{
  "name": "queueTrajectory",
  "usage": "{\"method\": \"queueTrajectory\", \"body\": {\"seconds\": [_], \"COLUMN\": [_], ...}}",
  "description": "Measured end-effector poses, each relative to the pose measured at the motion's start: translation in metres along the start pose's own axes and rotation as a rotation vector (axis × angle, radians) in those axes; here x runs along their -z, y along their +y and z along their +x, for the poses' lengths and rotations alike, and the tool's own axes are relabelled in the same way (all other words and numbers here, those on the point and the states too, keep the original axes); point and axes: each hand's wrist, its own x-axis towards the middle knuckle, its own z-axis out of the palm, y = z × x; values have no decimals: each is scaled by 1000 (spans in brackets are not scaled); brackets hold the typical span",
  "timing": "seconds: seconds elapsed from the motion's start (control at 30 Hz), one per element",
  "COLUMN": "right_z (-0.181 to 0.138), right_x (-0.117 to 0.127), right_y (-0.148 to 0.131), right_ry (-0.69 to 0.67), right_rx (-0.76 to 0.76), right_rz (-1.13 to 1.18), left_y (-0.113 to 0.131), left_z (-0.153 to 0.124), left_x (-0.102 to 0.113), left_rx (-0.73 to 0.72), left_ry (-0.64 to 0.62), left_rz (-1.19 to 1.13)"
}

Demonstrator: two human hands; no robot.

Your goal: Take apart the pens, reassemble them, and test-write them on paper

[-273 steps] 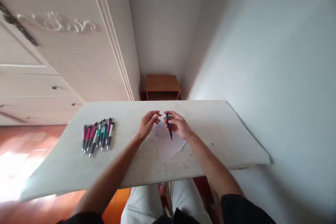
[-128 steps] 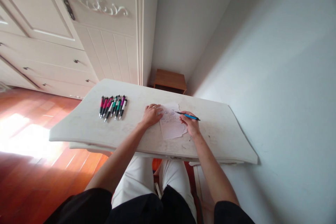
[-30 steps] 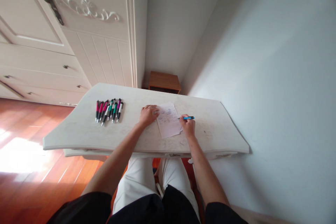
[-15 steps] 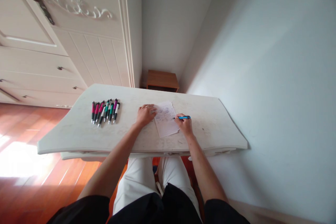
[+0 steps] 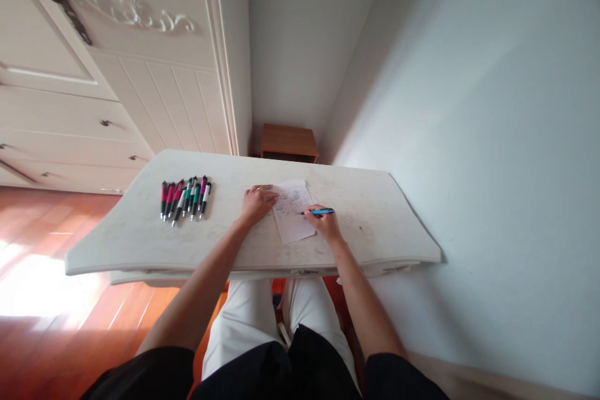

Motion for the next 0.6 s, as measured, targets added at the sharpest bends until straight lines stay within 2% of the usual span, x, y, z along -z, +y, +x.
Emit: {"method": "queueTrajectory", "body": {"seconds": [0.1,0.2,0.33,0.43,0.53,0.6], "right_z": [0,0,0,1,1,2], "right_x": [0,-1,-2,-1,-1,-1], "right_y": [0,2,3,3,3,3], "right_ry": [47,-10,52,-23,40,23], "right_rx": [15,5,34,34,32,25], "right_rz": [-11,21,-5,0,-57,-76], "left_y": [2,2,3,4,4,4], "left_z": [0,0,0,0,-1,-1], "left_x": [1,2,2,3,3,3], "left_rx": [11,18,21,21,13,13], "left_ry": [-4,-12,-20,-19,-17,-15], "left_rz": [-7,-4,11,9,2,5]}}
